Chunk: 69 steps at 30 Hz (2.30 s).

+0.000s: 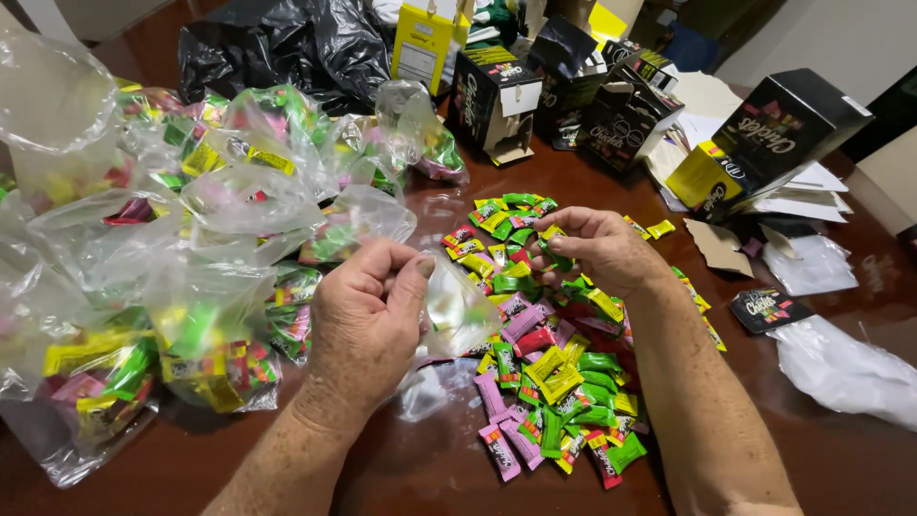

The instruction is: Bagging small wrapped candies into clear plastic bags

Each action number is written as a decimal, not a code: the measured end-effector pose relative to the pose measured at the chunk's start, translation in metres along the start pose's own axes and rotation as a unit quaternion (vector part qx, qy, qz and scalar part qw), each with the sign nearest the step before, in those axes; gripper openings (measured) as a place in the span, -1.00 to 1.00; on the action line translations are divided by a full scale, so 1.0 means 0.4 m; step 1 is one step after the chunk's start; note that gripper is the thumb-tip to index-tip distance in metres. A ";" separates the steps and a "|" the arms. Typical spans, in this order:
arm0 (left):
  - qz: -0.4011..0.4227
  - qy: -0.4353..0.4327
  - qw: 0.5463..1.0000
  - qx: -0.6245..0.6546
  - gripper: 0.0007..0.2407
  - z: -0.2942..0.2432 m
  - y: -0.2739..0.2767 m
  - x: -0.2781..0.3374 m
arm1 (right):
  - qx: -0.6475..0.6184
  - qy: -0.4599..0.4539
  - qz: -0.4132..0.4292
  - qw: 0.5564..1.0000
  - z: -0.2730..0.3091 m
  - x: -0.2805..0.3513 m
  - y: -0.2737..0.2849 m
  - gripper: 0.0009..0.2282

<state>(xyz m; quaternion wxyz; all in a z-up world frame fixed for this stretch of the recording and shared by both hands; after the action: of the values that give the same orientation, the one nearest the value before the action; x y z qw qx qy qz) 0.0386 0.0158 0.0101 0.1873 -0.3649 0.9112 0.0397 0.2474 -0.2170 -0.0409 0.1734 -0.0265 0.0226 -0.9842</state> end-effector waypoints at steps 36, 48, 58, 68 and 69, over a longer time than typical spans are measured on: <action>-0.025 0.055 0.998 0.034 -0.83 0.020 -0.010 -0.020 | 0.302 0.416 0.065 0.855 0.208 0.283 -0.344 -0.76; -0.060 -0.004 0.998 -0.005 -0.79 0.032 0.005 -0.052 | 0.537 0.434 0.156 0.706 0.296 0.290 -0.442 -0.57; -0.131 -0.047 0.989 0.054 -0.84 -0.001 0.059 -0.058 | 0.618 0.100 0.119 0.770 0.084 0.058 -0.272 -0.30; -0.090 -0.041 0.993 0.068 -0.83 0.015 0.029 -0.049 | 0.486 0.173 -0.040 0.856 -0.026 0.067 -0.079 -0.69; -0.092 -0.047 0.993 0.061 -0.82 0.017 0.030 -0.048 | 0.419 0.201 -0.071 0.883 -0.032 0.054 -0.042 -0.75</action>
<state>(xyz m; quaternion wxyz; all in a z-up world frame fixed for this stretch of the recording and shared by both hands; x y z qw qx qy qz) 0.0453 0.0384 0.0100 0.2544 -0.4329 0.8647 -0.0164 0.2207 -0.2080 -0.0517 0.0901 0.2452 -0.3592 -0.8959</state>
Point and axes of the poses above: each hand's wrist, its own x-axis away from the middle knuckle, its own y-axis out of the back of the hand, z = x × y, the point moved 5 cm from there along -x, towards the middle knuckle, and after that the axes turned 15 degrees about -z, right-handed, at the moved point
